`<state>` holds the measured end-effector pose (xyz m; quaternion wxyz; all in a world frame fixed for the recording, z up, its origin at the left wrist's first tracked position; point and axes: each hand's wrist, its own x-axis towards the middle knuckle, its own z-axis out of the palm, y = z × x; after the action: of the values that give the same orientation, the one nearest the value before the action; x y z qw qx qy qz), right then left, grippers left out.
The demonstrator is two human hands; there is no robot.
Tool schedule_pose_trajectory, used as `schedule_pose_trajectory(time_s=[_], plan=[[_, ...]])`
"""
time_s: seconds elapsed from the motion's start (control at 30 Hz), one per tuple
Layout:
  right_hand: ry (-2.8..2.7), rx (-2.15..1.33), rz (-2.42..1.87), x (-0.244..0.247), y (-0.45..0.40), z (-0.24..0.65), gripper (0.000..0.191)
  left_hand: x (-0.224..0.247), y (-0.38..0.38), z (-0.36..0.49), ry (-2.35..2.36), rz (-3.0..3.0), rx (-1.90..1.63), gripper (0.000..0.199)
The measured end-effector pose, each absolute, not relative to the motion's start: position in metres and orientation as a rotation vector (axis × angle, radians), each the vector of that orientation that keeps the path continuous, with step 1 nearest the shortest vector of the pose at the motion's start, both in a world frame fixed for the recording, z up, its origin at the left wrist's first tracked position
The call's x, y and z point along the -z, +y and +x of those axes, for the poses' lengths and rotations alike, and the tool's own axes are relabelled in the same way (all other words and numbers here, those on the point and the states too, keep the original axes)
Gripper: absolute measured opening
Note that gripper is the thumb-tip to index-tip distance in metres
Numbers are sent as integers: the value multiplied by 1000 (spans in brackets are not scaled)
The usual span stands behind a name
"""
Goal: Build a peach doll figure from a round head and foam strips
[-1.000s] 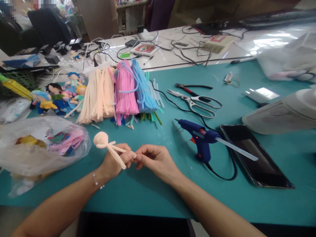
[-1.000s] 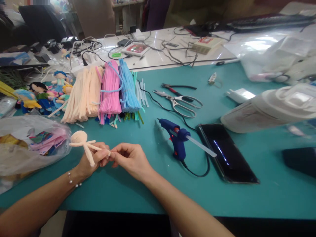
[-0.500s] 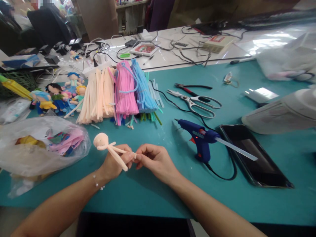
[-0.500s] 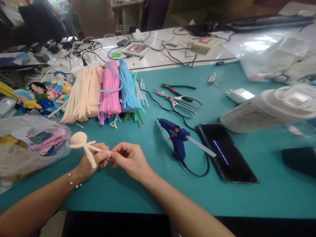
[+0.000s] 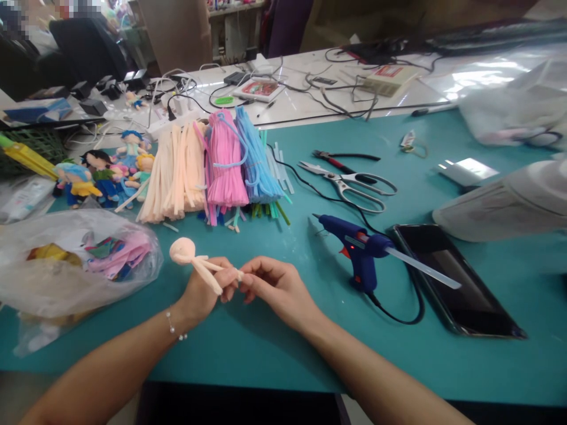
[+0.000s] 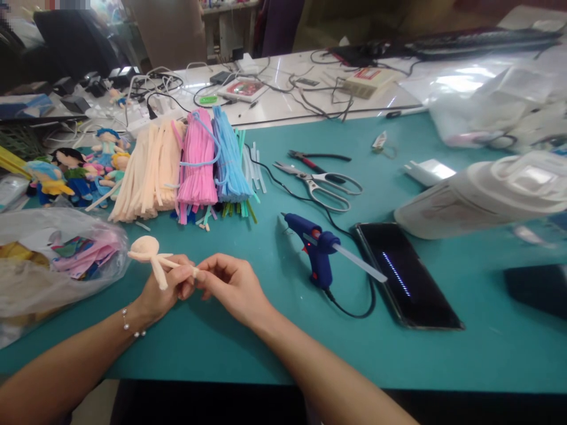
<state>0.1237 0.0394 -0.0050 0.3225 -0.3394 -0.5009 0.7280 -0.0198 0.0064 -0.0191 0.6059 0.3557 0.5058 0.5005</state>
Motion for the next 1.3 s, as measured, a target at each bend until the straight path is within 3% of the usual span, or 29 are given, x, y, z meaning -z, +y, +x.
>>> schedule_pose_trajectory(time_s=[0.27,1.0,1.3], plan=[[-1545,-1591,-967,9,38,126,20,18,9,-16,1161,718,-1144,25],[-1356,-1864,-963,8,41,126,29,23,8,-20,1202,874,-1124,27],[-1359,-1872,-970,8,40,125,24,22,7,-20,1211,916,-1104,28]])
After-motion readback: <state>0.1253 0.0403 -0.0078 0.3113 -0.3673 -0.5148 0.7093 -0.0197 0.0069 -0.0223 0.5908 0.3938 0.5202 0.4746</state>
